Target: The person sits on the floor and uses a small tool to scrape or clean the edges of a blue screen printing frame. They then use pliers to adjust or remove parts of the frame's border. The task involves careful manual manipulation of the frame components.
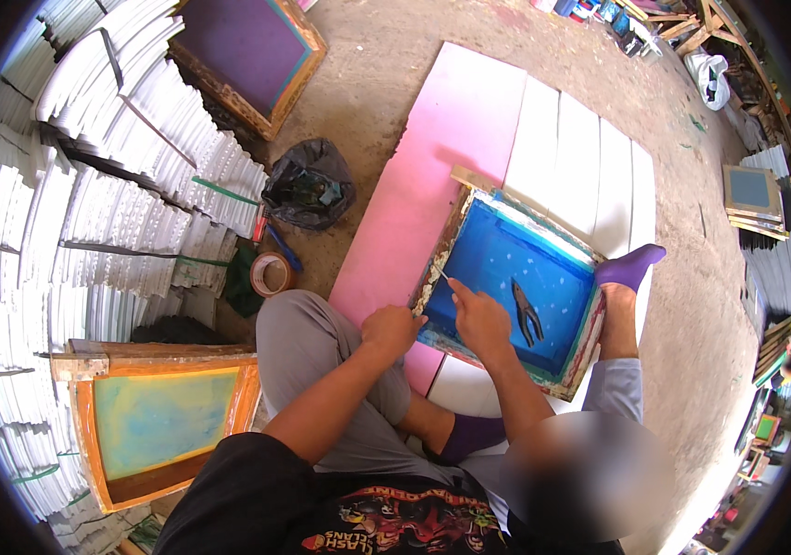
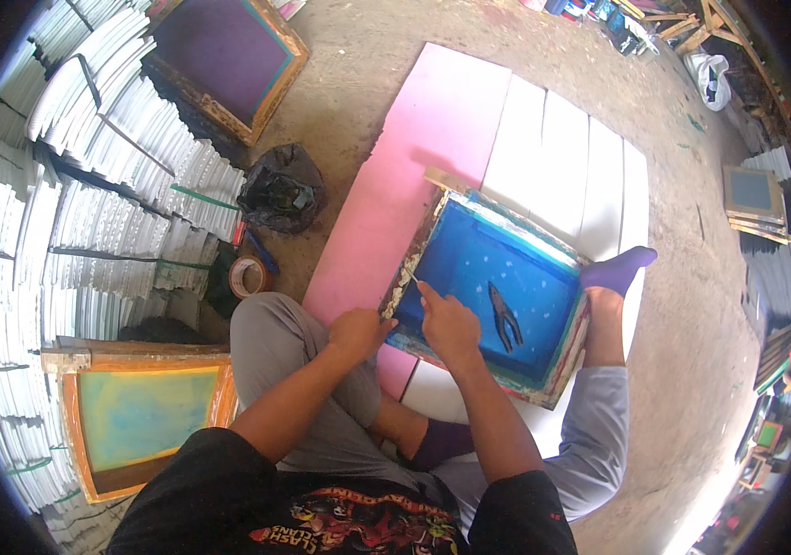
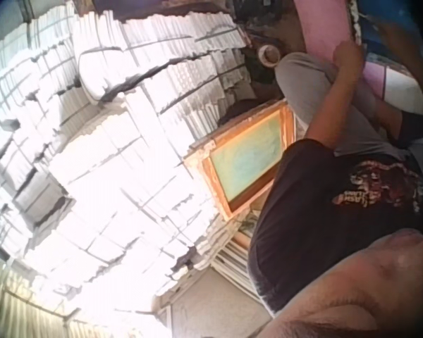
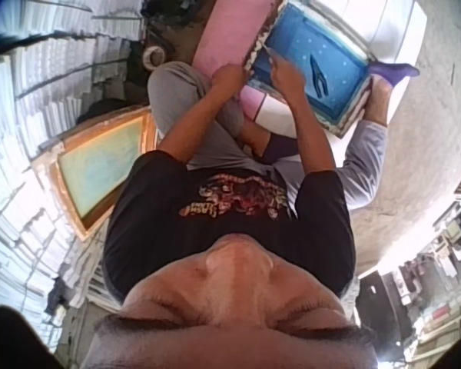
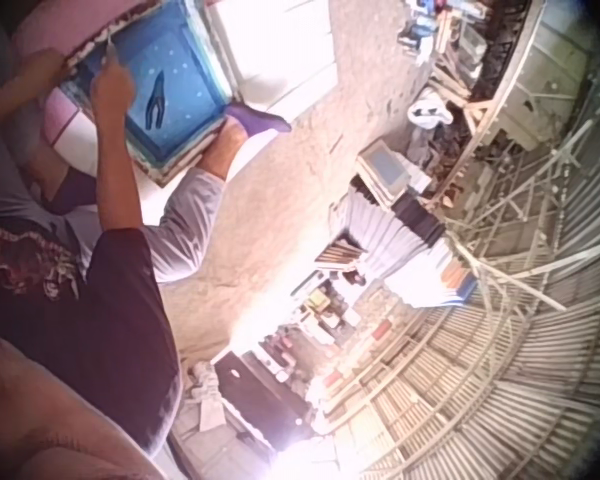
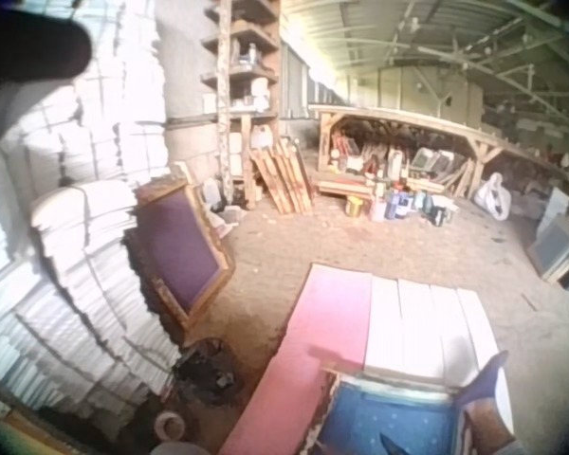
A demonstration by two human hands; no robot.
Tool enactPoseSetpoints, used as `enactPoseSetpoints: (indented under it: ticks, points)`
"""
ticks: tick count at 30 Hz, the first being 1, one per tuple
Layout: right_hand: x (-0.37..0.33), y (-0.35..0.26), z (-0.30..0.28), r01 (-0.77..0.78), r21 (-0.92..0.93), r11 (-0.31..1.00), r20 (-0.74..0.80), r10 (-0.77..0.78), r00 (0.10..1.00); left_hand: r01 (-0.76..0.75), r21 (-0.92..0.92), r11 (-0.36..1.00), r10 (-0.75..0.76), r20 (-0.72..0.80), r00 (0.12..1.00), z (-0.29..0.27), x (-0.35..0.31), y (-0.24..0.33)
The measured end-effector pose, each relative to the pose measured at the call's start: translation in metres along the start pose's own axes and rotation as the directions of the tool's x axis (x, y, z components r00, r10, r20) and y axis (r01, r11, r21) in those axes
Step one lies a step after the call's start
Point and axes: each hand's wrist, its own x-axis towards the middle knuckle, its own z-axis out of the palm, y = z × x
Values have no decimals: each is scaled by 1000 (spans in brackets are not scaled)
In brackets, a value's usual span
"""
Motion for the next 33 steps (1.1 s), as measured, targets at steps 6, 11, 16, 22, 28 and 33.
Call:
enactPoseSetpoints:
  ticks: [6,11,16,22,28,33]
  points:
    - [3,-17,-13,-35,-58,998,109,41,993,-20,-63,998,21,18,1000,0,2,-5]
    - [2,-28,-4,-46,-258,965,176,94,980,-38,-79,996,40,21,999,2,5,-5]
    - [10,9,14,-32,50,998,174,23,984,-48,-70,996,48,-3,999,11,9,-7]
    - [10,22,18,-37,279,960,105,8,994,-60,-35,998,59,-36,998,17,10,-8]
    - [16,28,9,85,186,979,83,-101,991,-41,-29,999,41,-13,999,7,9,-7]
    - [27,62,40,2,666,746,91,-84,992,-32,-3,999,32,-1,999,11,12,-4]
